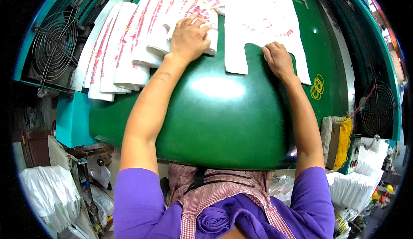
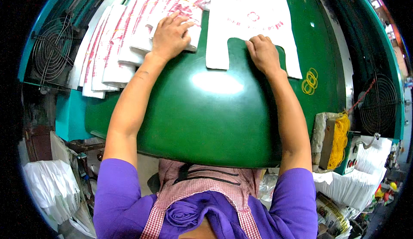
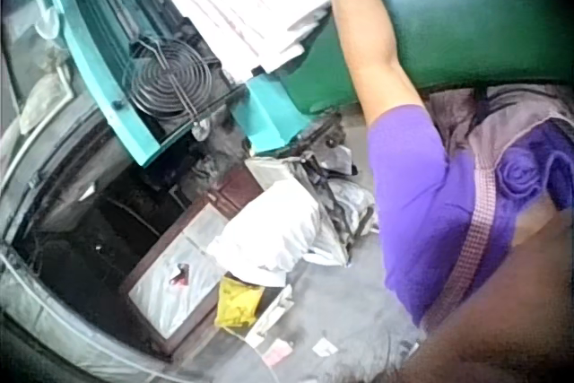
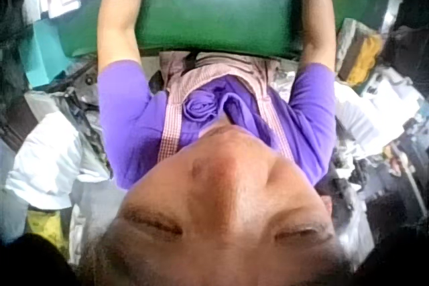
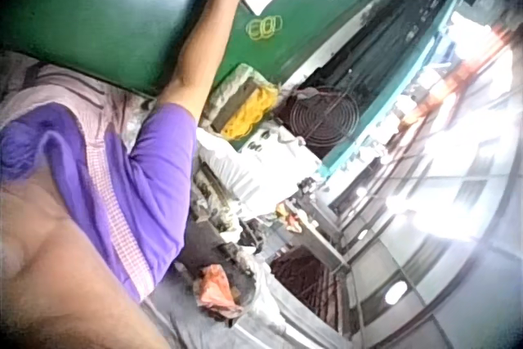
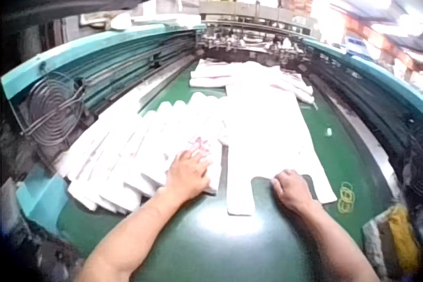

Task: The person folds white plastic bags with red printed text on a green workbench. They repeatedly flatten the bags, fold them into compact rectangular shapes, and secure them with yellow rubber bands. The finished bundles are stacked and then placed into a large white sack.

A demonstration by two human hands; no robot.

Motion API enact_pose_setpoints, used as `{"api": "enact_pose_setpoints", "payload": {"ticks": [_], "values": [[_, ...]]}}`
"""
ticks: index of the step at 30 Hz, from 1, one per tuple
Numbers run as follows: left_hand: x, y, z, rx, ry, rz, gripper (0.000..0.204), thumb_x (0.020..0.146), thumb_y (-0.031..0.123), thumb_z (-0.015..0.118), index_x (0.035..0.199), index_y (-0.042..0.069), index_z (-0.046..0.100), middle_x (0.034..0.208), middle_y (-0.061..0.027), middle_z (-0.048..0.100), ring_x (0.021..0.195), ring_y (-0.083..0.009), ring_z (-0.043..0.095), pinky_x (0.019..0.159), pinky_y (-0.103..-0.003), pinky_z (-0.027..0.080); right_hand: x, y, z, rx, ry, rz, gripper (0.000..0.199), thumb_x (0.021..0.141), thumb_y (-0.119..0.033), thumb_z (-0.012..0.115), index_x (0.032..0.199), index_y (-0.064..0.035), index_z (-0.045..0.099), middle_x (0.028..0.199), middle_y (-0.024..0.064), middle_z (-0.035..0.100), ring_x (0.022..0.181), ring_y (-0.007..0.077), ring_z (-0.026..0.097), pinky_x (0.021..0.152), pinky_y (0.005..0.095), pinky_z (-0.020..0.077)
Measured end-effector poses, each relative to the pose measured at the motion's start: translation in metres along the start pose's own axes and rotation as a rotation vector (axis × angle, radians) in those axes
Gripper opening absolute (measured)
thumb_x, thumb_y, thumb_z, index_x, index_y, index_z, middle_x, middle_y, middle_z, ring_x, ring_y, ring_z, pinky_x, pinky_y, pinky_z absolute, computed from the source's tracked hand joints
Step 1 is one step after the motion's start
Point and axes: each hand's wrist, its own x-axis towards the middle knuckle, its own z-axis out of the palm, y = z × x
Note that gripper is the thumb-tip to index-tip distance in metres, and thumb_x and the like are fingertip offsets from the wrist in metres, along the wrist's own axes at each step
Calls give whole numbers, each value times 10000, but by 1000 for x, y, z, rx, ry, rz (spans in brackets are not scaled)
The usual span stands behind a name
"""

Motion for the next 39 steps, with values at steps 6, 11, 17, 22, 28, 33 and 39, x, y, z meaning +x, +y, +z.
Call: {"api": "enact_pose_setpoints", "payload": {"ticks": [6, 11, 17, 22, 28, 33, 39], "values": [[-40, 37, -31, -170, -94, 71, 396, 831, 270, 599, 1205, 138, 594, 1350, -121, 481, 1341, -330, 329, 1064, -589, 234, -95, -46, -40, 84, -178, -139, 201, 888, -237, 568, 866, -40, 601, 880, 130, 589, 877, 308, 567, 763, 397, 483], [-135, 106, -129, -474, -702, 488, 786, 718, 442, 721, 1378, 129, 429, 1469, -160, 326, 1377, -365, 271, 1098, -612, 170, -190, -70, -84, 515, -300, -163, 267, 839, -232, 643, 1015, -32, 625, 971, 140, 594, 919, 295, 580, 783, 373, 489], [-183, 114, -157, -217, -749, 654, 826, 710, 334, 734, 1415, 139, 349, 1506, -148, 257, 1398, -343, 243, 1121, -492, 238, -290, -40, -141, 190, -344, -116, 773, 686, -226, 790, 1364, -144, 430, 1440, 137, 345, 1342, 343, 304, 1089, 470, 262], [-182, 116, -156, -378, -653, 519, 559, 797, 128, 610, 1337, 150, 467, 1477, -73, 360, 1381, -249, 317, 1126, -460, 226, -333, -11, -123, -143, -264, 22, 998, 532, -149, 834, 1411, -260, 376, 1517, 73, 256, 1419, 323, 171, 1132, 506, 151], [-124, 120, -131, -936, -615, 76, 180, 784, 86, 657, 957, 40, 636, 856, -115, 685, 797, -249, 682, 721, -330, 519, -327, -9, -133, 304, -112, -67, 350, 771, -95, 669, 1119, -128, 640, 1219, 107, 588, 1214, 320, 509, 1058, 480, 314], [-56, 197, -82, -759, -665, 188, 284, 893, 304, 593, 842, 34, 661, 744, -165, 655, 662, -314, 645, 600, -368, 500, -272, -10, -132, 654, -120, -57, 301, 797, 14, 605, 1096, -16, 618, 954, 137, 643, 858, 263, 632, 742, 330, 490], [-86, 186, -77, -463, -353, 401, 399, 758, 169, 595, 1155, 134, 595, 1097, -167, 609, 975, -344, 606, 815, -426, 497, -199, -47, -87, 292, -379, 184, 316, 854, -338, 633, 1036, -83, 591, 805, 160, 662, 763, 328, 645, 660, 431, 488]]}}
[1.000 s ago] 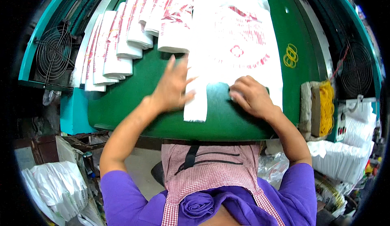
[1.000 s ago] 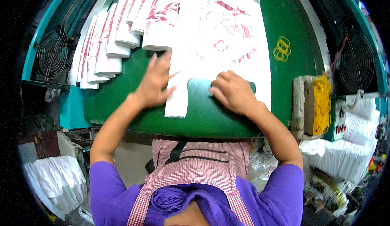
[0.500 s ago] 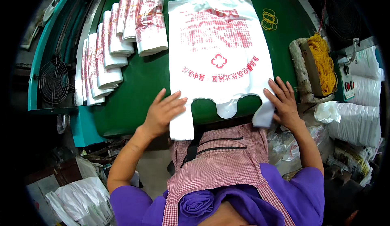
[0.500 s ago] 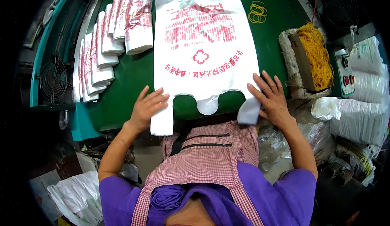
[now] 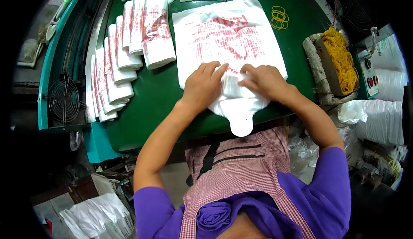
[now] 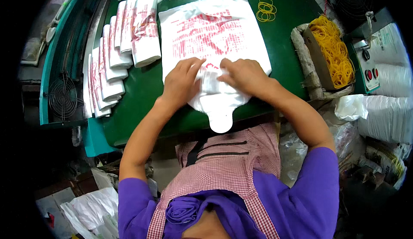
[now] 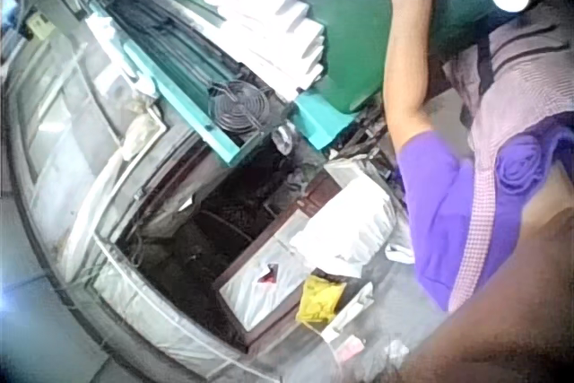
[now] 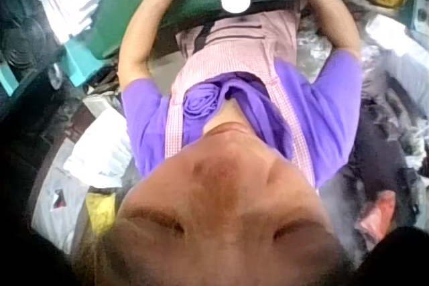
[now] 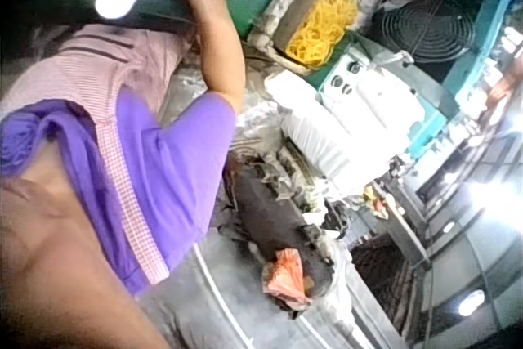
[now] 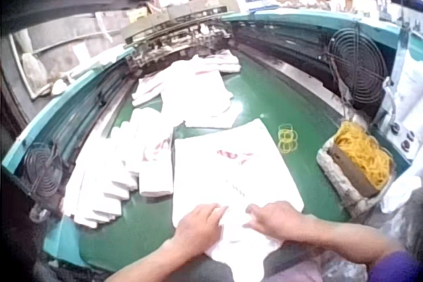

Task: The person folds white plastic bags with red printed text on a green workbench. They repeatedly flatten the bags, fold them into compact rectangular shapes, and secure them with yellow rubber bands. The finished bundles are stacked and then placed into a large white sack.

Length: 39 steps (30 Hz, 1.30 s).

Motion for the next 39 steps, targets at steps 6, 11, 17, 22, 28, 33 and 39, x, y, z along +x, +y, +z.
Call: {"api": "enact_pose_setpoints", "payload": {"ticks": [6, 11, 17, 22, 28, 33, 39], "values": [[-48, 49, -20, -70, -254, 137, 655, 717, 157, 618, 1354, 126, 473, 1445, -171, 384, 1343, -347, 358, 1075, -474, 313, -22, 9, 25, -267, 196, -313, 320, 891, -277, 556, 1124, -61, 595, 1219, 155, 564, 1152, 315, 511, 889, 437, 437], [-7, 28, -11, -258, -79, -42, 244, 788, 112, 557, 1006, 54, 650, 960, -159, 674, 841, -339, 649, 745, -397, 512, 5, 47, -18, -345, 77, -59, 510, 949, -354, 476, 1342, -30, 441, 1397, 203, 424, 1306, 378, 376, 1071, 451, 315], [46, -19, -7, -114, -176, -464, 310, 813, 326, 646, 936, 42, 663, 880, -164, 674, 818, -310, 638, 742, -418, 496, -7, 5, -3, -251, 149, -314, 682, 851, -436, 613, 1317, 32, 439, 1377, 243, 417, 1319, 373, 356, 1086, 454, 292], [-2, 11, -29, -13, -123, 95, 518, 721, 203, 702, 1201, 64, 566, 1164, -141, 568, 1074, -308, 562, 914, -411, 468, -15, 17, 12, -272, 239, -323, 605, 844, -387, 641, 1277, 9, 495, 1379, 218, 426, 1330, 372, 346, 1086, 469, 289], [18, 17, -16, 110, -319, -102, 499, 640, 48, 670, 1128, 66, 566, 1121, -100, 596, 1003, -306, 592, 740, -410, 515, -77, -13, 17, 773, 202, -173, 457, 876, -115, 626, 1290, 11, 481, 1332, 196, 496, 1191, 301, 534, 967, 369, 448], [18, -6, -35, -240, -319, -203, 381, 633, -27, 653, 1004, 60, 630, 1200, -98, 565, 1111, -336, 540, 860, -380, 494, -66, 33, 15, 1884, 78, 193, 520, 997, -298, 440, 1394, 13, 311, 1316, 208, 492, 1174, 289, 541, 940, 392, 502], [-28, 5, -67, -283, -613, 63, 309, 670, 106, 709, 978, 103, 680, 1468, -148, 353, 1385, -403, 242, 1088, -494, 255, -45, 36, 0, 1355, 92, 130, 698, 694, 140, 492, 1360, -65, 446, 1304, 149, 541, 1184, 254, 543, 1021, 388, 420]]}}
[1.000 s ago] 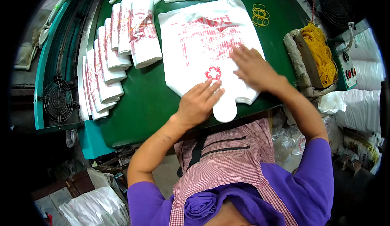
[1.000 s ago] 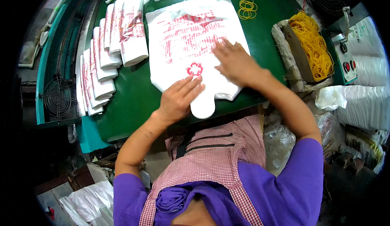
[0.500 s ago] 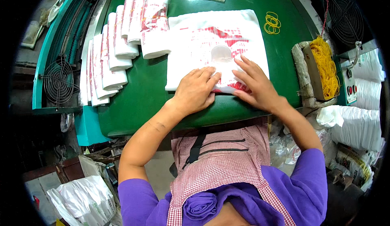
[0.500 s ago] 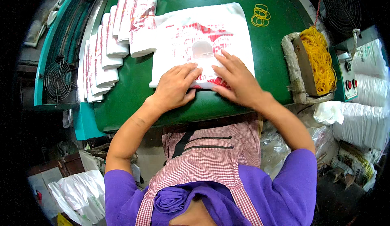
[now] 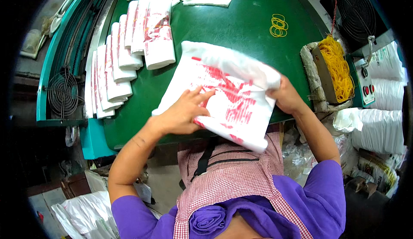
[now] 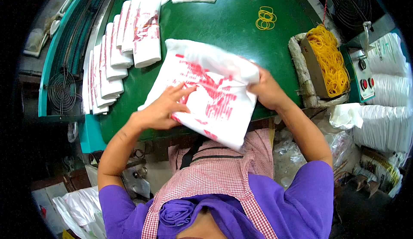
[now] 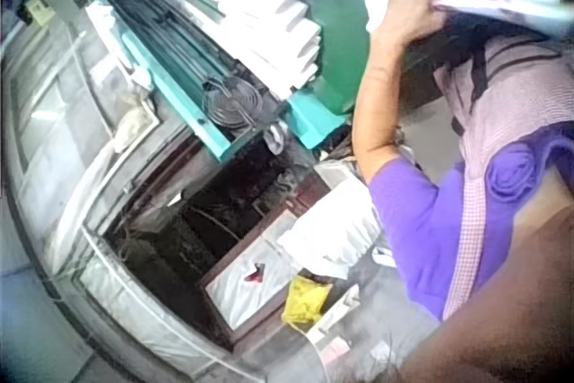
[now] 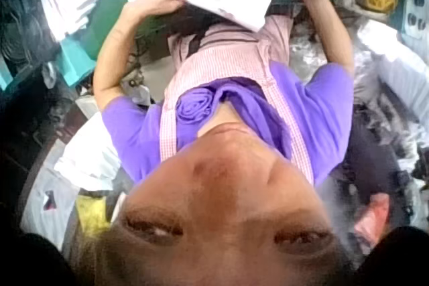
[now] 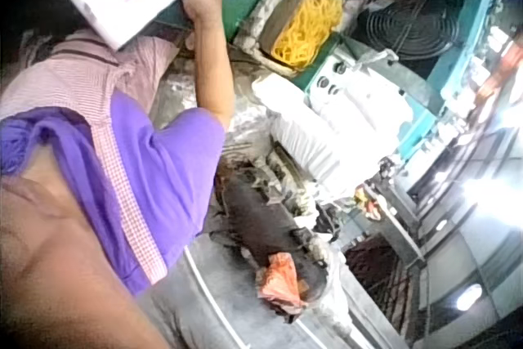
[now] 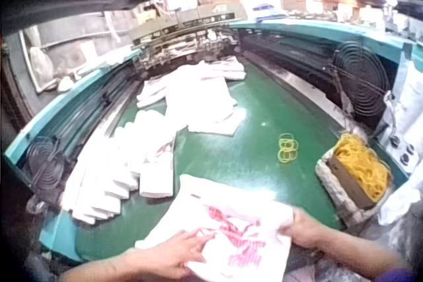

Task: The person folds white plastic bags with red printed text on a green workbench. They repeatedly flatten the bags, fold them into compact rectangular shapes, and secure them with yellow rubber bands. The finished bundles are stacked and then placed into a large white sack.

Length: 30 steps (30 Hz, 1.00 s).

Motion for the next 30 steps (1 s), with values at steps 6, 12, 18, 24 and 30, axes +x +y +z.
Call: {"api": "enact_pose_setpoints", "payload": {"ticks": [6, 12, 18, 24, 30], "values": [[10, -4, -11, 52, 154, -22, 194, 722, 157, 692, 910, 115, 670, 879, -84, 612, 884, -278, 609, 803, -392, 472, -8, -4, -6, -1410, -556, -596, 420, 932, -140, 402, 1324, -247, 506, 1454, 85, 403, 1368, 259, 342, 1134, 416, 257], [53, 11, -57, 472, 350, 232, 259, 647, 99, 699, 899, 98, 641, 1228, -111, 571, 1177, -311, 502, 972, -484, 404, 17, -30, -23, -1521, -668, -474, 473, 881, -48, 439, 1298, -250, 537, 1463, 55, 398, 1397, 283, 280, 1136, 413, 234], [44, -1, -18, 133, 48, -37, 266, 690, 142, 673, 928, 34, 629, 1160, -184, 605, 925, -371, 615, 742, -429, 509, -23, -70, 11, -1192, -437, -25, 612, 879, -417, 556, 1303, 18, 486, 1357, 247, 456, 1359, 381, 302, 1100, 462, 263], [4, 30, 0, 182, 94, -34, 431, 745, 193, 651, 1146, 60, 563, 976, -192, 634, 824, -383, 620, 704, -407, 503, -34, -32, 18, -1469, -432, -342, 528, 710, -284, 752, 1139, -22, 591, 1240, 213, 540, 1159, 379, 486, 984, 445, 407], [31, -26, -14, 210, 332, -376, 391, 829, 310, 660, 1147, 89, 604, 956, -168, 611, 880, -343, 601, 760, -409, 491, 44, -24, -6, -960, -2, -140, 293, 832, -268, 680, 975, -14, 647, 767, 94, 658, 714, 160, 603, 644, 290, 458]]}}
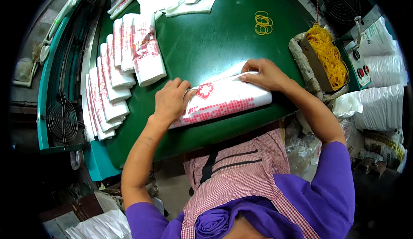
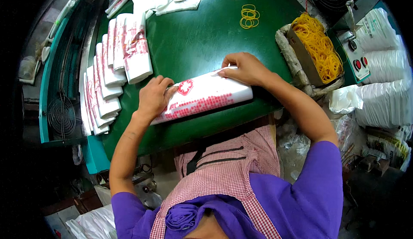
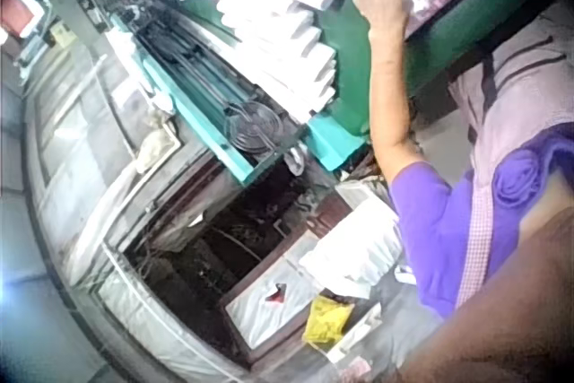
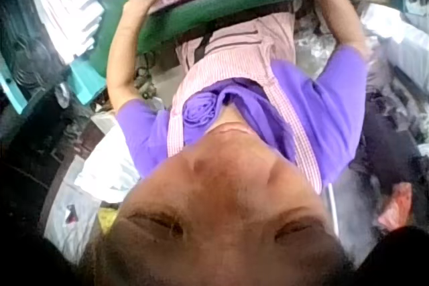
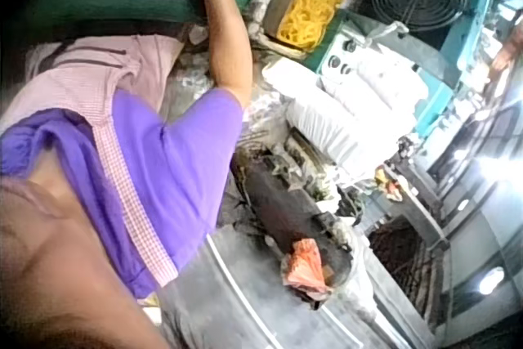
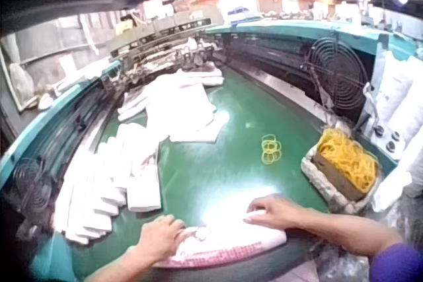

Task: The person folds white plastic bags with red printed text on a green workbench. They repeatedly flatten the bags, fold them into compact rectangular shapes, and secure them with yellow rubber bands. The finished bundles are stacked and then placed into a large white sack.

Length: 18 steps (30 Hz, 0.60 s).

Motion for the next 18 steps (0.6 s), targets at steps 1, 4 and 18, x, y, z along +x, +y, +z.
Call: {"api": "enact_pose_setpoints", "payload": {"ticks": [1, 4, 18], "values": [[4, 1, 6, -44, 117, 122, 413, 825, 327, 666, 1156, 89, 599, 995, -158, 598, 909, -330, 592, 779, -403, 487, 6, -3, -3, 39, -50, 74, 364, 781, -342, 704, 947, -21, 666, 857, 145, 666, 786, 271, 634, 700, 369, 488], [11, 22, 11, -151, -81, 80, 646, 740, 444, 734, 1247, 95, 536, 1111, -144, 570, 1012, -314, 567, 853, -393, 467, 29, 11, -13, -72, 209, -103, 321, 807, -259, 707, 964, 12, 636, 936, 122, 653, 819, 185, 622, 686, 322, 485], [-63, 30, 2, -1080, 109, -144, 470, 840, 273, 678, 1176, -12, 515, 976, -131, 626, 884, -207, 606, 798, -323, 479, 95, 46, -92, -748, 650, 317, 234, 856, -332, 642, 909, -111, 698, 935, 97, 666, 867, 306, 628, 711, 431, 497]]}}
